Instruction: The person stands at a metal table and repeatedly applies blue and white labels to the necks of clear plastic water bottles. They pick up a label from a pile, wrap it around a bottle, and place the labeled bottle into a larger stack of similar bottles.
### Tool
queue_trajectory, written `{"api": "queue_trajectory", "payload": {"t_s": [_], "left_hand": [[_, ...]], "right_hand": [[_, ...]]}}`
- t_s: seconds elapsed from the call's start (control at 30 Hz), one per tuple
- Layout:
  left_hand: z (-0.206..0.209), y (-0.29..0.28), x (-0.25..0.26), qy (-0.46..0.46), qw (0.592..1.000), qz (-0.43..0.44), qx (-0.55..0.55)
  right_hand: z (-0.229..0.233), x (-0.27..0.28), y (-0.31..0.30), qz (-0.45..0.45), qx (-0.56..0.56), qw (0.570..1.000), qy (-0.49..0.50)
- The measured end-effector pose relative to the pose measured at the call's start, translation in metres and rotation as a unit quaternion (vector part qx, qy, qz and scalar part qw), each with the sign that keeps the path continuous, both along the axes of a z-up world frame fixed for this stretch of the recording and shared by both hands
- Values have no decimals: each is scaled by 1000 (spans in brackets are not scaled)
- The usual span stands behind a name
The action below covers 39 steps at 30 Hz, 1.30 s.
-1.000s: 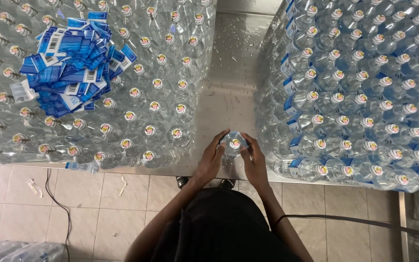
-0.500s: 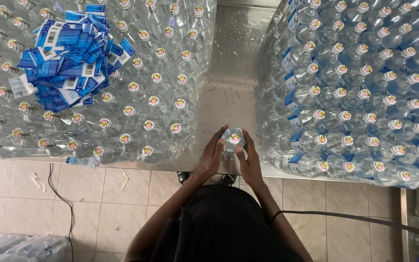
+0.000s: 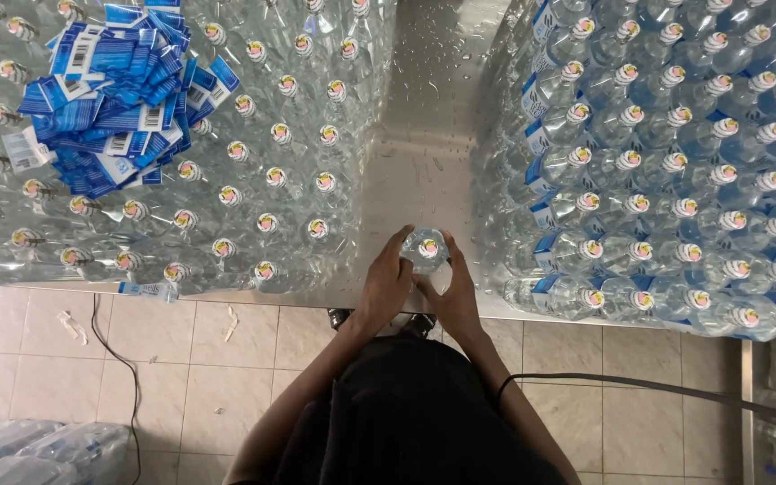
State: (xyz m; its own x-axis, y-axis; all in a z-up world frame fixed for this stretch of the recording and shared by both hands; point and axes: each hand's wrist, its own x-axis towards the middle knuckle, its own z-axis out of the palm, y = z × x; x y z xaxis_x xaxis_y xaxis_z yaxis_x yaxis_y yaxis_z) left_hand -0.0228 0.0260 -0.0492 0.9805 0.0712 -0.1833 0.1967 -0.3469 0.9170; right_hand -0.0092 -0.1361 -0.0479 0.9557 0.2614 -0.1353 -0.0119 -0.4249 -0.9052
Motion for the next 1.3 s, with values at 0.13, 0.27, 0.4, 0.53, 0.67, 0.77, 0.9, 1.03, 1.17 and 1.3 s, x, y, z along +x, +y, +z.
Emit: {"api": "queue_trajectory", "payload": {"t_s": [0.13, 0.27, 0.4, 0.53, 0.67, 0.77, 0.9, 1.03, 1.17, 1.3], "left_hand": [[3, -1, -3, 18, 997, 16, -72], [-6, 1, -6, -18, 990, 9, -139], [-22, 2, -5, -38, 984, 16, -173], [-35, 2, -6, -48, 986, 26, -158], [-27, -1, -8, -77, 983, 27, -165], [-32, -2, -10, -95, 981, 32, -168], [-29, -4, -8, -102, 982, 41, -157], [-23, -7, -11, -106, 981, 45, -156], [-28, -10, -9, -104, 982, 70, -139], [-65, -9, -5, -109, 986, 109, -70]], "right_hand": [[-4, -2, -5, 2, 30, 1000, 5], [-21, 0, -9, -6, 69, 998, 11], [-30, 1, -11, 0, 80, 997, 8], [-42, 4, -14, 8, 71, 997, 6], [-47, 3, -20, 40, 9, 999, -2], [-58, 4, -21, 49, -8, 999, -15], [-81, 8, -19, 29, 10, 999, -32], [-80, 7, -18, 35, 7, 998, -52], [-75, 11, -19, 43, 4, 999, -23], [-61, 12, -20, 55, -5, 998, 17]]}}
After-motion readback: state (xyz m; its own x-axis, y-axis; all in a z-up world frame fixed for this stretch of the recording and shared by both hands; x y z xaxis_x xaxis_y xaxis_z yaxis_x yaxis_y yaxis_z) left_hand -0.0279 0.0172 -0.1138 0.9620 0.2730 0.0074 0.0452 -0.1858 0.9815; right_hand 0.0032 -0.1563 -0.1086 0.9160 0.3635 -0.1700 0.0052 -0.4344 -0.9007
